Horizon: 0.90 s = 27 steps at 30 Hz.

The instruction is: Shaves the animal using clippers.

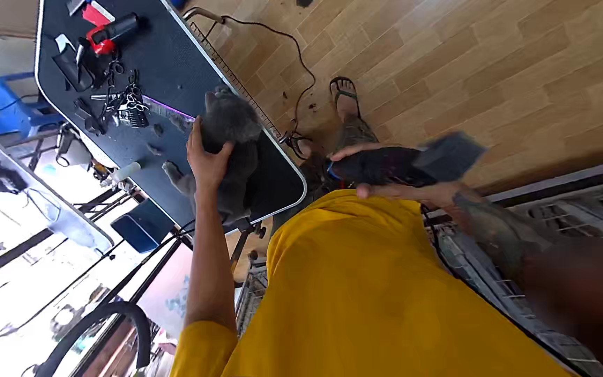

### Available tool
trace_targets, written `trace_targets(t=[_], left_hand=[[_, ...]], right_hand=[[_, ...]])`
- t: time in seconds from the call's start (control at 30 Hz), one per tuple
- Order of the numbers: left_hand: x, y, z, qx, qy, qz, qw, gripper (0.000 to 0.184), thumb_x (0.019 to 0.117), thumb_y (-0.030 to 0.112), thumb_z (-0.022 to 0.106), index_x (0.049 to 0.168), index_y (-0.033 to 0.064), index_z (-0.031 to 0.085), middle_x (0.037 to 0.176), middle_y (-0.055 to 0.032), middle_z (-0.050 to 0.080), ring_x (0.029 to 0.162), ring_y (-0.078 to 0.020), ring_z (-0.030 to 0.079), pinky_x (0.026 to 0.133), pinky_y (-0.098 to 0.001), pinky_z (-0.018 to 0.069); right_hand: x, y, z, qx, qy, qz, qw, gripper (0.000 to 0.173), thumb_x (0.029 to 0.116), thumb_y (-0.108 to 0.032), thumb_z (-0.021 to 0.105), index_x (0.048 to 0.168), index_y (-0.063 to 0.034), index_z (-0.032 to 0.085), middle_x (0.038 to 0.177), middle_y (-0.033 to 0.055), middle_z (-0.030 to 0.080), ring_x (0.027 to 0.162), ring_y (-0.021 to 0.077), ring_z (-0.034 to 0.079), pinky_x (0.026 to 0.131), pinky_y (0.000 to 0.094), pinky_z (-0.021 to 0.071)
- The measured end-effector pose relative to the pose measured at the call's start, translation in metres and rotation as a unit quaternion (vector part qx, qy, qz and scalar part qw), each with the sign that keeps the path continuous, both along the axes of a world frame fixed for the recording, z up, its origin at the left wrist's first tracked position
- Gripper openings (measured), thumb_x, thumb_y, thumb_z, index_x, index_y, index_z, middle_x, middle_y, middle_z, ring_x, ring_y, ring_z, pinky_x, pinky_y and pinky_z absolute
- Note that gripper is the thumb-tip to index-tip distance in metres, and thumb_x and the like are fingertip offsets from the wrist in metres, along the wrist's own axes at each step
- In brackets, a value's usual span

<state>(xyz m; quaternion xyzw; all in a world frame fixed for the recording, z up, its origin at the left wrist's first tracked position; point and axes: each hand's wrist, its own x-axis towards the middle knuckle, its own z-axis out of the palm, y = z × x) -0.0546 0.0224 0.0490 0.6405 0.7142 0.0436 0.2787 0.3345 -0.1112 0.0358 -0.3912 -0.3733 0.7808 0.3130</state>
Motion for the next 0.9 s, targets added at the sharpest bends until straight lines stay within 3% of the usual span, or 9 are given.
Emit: trace_targets(t=[0.03,0.1,0.2,0.3,0.4,0.57,0.67,0.8,0.9], left_hand=[[0.003,-0.013,0.002,0.021,0.002,-0.006,1.000,0.097,0.0801,0.051,0.082,0.157,0.0097,0.039,0.152,-0.0135,0.050,0.142,-0.0269,0.045,0.119,-0.0473,0.0363],[0.010,-0.038,-0.001,0.046,0.040,-0.041,0.997,0.111,0.0767,0.064,0.079,0.160,0.0099,0.030,0.161,-0.0162,0.037,0.149,-0.0323,0.035,0.122,-0.0528,0.0306],[0.010,-0.056,-0.022,0.027,0.136,-0.060,0.988,0.129,0.0637,0.083,0.075,0.163,0.0166,0.026,0.164,-0.0211,0.029,0.150,-0.0387,0.032,0.119,-0.0588,0.0315],[0.002,-0.037,-0.030,-0.017,0.165,-0.053,0.985,0.112,0.0716,0.074,0.077,0.159,0.0150,0.038,0.155,-0.0264,0.041,0.138,-0.0453,0.045,0.109,-0.0592,0.0436],[-0.012,-0.007,-0.025,-0.053,0.128,-0.050,0.989,0.085,0.0760,0.058,0.080,0.146,0.0153,0.056,0.142,-0.0191,0.055,0.128,-0.0402,0.055,0.101,-0.0607,0.0480],[-0.014,0.040,-0.010,-0.164,0.164,-0.118,0.966,0.081,0.0707,0.065,0.079,0.135,0.0176,0.064,0.136,-0.0136,0.060,0.118,-0.0373,0.062,0.088,-0.0694,0.0505],[-0.012,0.060,-0.010,-0.194,0.188,-0.177,0.946,0.079,0.0665,0.069,0.079,0.126,0.0170,0.069,0.131,-0.0115,0.063,0.117,-0.0362,0.063,0.088,-0.0694,0.0501],[-0.013,0.077,-0.015,-0.226,0.188,-0.216,0.931,0.074,0.0689,0.072,0.077,0.115,0.0137,0.072,0.126,-0.0115,0.066,0.117,-0.0361,0.063,0.090,-0.0701,0.0485],[-0.016,0.082,-0.018,-0.247,0.173,-0.210,0.930,0.073,0.0703,0.071,0.076,0.113,0.0126,0.072,0.123,-0.0126,0.067,0.117,-0.0362,0.062,0.093,-0.0693,0.0475]], right_hand=[[-0.005,0.000,0.002,0.030,-0.074,0.010,0.997,0.074,0.0773,-0.053,0.087,0.135,-0.0137,0.064,0.120,0.0000,0.072,0.108,0.0105,0.069,0.097,0.0325,0.0591],[-0.024,0.001,0.001,0.074,-0.185,-0.025,0.980,0.071,0.0658,-0.055,0.091,0.117,-0.0122,0.069,0.106,-0.0003,0.073,0.098,0.0093,0.069,0.088,0.0347,0.0603],[-0.055,0.006,-0.007,0.145,-0.171,-0.067,0.972,0.081,0.0609,-0.029,0.087,0.132,-0.0071,0.057,0.118,0.0059,0.067,0.102,0.0127,0.067,0.089,0.0353,0.0600],[-0.086,0.008,-0.010,0.138,-0.228,-0.039,0.963,0.063,0.0639,-0.022,0.083,0.124,-0.0100,0.067,0.108,0.0058,0.073,0.097,0.0152,0.071,0.084,0.0417,0.0608],[-0.108,0.009,-0.015,0.106,-0.234,0.059,0.965,0.060,0.0767,-0.043,0.081,0.128,-0.0162,0.066,0.106,0.0033,0.073,0.098,0.0167,0.071,0.086,0.0489,0.0592],[-0.138,0.007,-0.009,0.034,-0.267,0.186,0.945,0.063,0.0805,-0.052,0.082,0.127,-0.0163,0.060,0.117,0.0123,0.066,0.103,0.0287,0.067,0.083,0.0546,0.0568],[-0.161,0.000,-0.006,-0.019,-0.364,0.236,0.901,0.067,0.0848,-0.065,0.072,0.129,-0.0181,0.055,0.084,0.0073,0.069,0.081,0.0303,0.069,0.069,0.0575,0.0554],[-0.184,0.006,0.005,-0.072,-0.401,0.317,0.857,0.055,0.0998,-0.047,0.058,0.138,-0.0093,0.047,0.093,0.0157,0.069,0.091,0.0387,0.070,0.076,0.0597,0.0541],[-0.204,0.008,-0.003,-0.059,-0.412,0.296,0.860,0.055,0.0984,-0.047,0.061,0.135,-0.0072,0.049,0.092,0.0159,0.069,0.091,0.0377,0.070,0.077,0.0571,0.0553]])
